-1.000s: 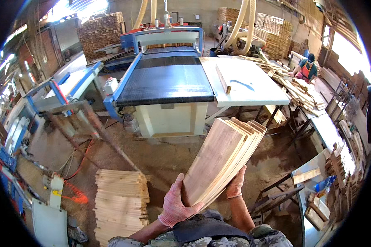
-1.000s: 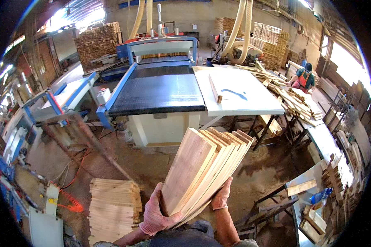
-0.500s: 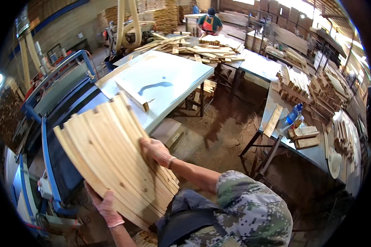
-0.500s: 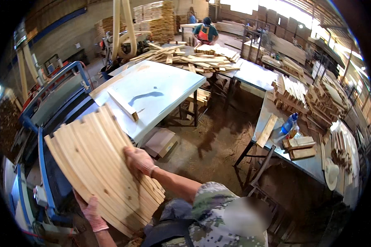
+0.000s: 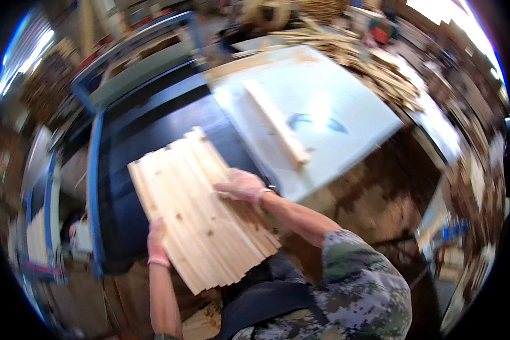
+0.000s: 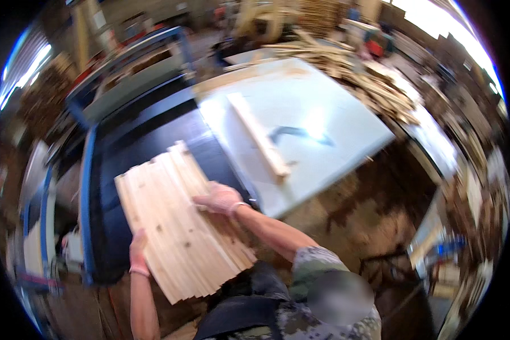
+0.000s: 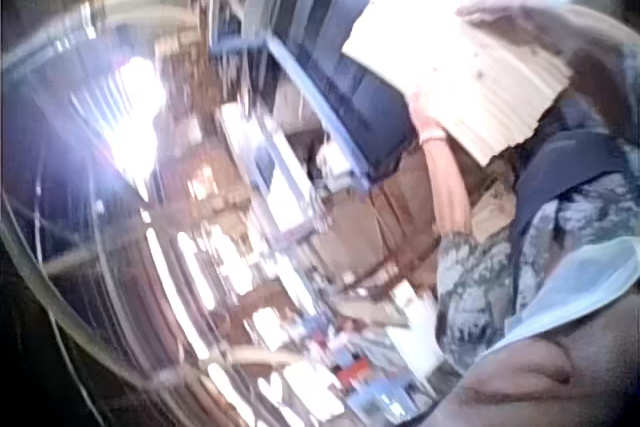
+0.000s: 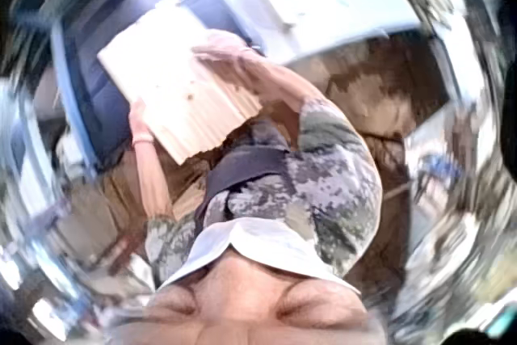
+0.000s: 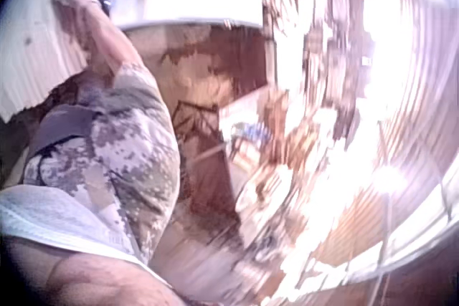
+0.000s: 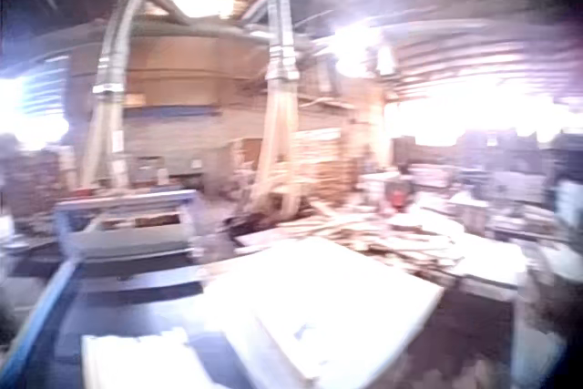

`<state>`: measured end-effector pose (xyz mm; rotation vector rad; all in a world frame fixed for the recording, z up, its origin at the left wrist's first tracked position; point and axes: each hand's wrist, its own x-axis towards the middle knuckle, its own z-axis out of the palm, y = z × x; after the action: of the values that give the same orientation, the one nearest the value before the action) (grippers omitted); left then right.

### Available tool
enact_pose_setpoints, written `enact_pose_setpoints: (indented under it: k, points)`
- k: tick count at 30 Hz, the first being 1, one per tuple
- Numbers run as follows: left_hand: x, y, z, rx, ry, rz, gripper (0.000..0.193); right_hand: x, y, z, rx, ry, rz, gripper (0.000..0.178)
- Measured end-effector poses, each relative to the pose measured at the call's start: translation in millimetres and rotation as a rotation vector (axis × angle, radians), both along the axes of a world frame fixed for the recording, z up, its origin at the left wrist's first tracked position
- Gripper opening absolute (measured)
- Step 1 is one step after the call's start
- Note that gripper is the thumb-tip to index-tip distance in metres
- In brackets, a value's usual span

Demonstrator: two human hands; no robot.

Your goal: The person stacks and arranges wooden planks on a metal table and a conveyor belt in a workshop. They pick up stacks of wood, align them, and place them onto the conveyor belt or a nearby pile. The person also handles individual planks, moving them between the table and the conveyor.

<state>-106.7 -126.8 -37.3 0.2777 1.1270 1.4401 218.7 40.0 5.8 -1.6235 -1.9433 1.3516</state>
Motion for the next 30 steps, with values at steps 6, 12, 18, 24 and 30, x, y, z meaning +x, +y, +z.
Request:
enact_pose_setpoints:
  k: [6, 12, 18, 24, 30]
  points:
    - [-46.9, 38.1, -10.6, 0.007, 0.124, -0.061, 0.057, -49.1, 31.7, -30.9, 0.128, 0.184, -0.006, 0.067]
    - [-162.0, 96.2, 48.9, -0.605, 1.323, -0.284, 0.089, -166.0, 57.8, -16.6, -0.023, 0.443, -0.007, 0.067]
    - [-215.4, 90.6, 57.7, -0.634, 1.800, -0.198, 0.101, -302.7, 50.1, -24.9, -0.122, 0.591, -0.038, 0.080]
    - [-279.3, 61.9, 40.8, -0.601, 1.879, -0.165, 0.098, -424.7, 30.9, -21.1, -0.009, 0.303, -0.051, 0.106]
    - [-307.4, 35.7, 27.1, -0.411, 1.946, 0.107, 0.091, -411.2, 1.5, -31.1, -0.122, 0.636, -0.032, 0.079]
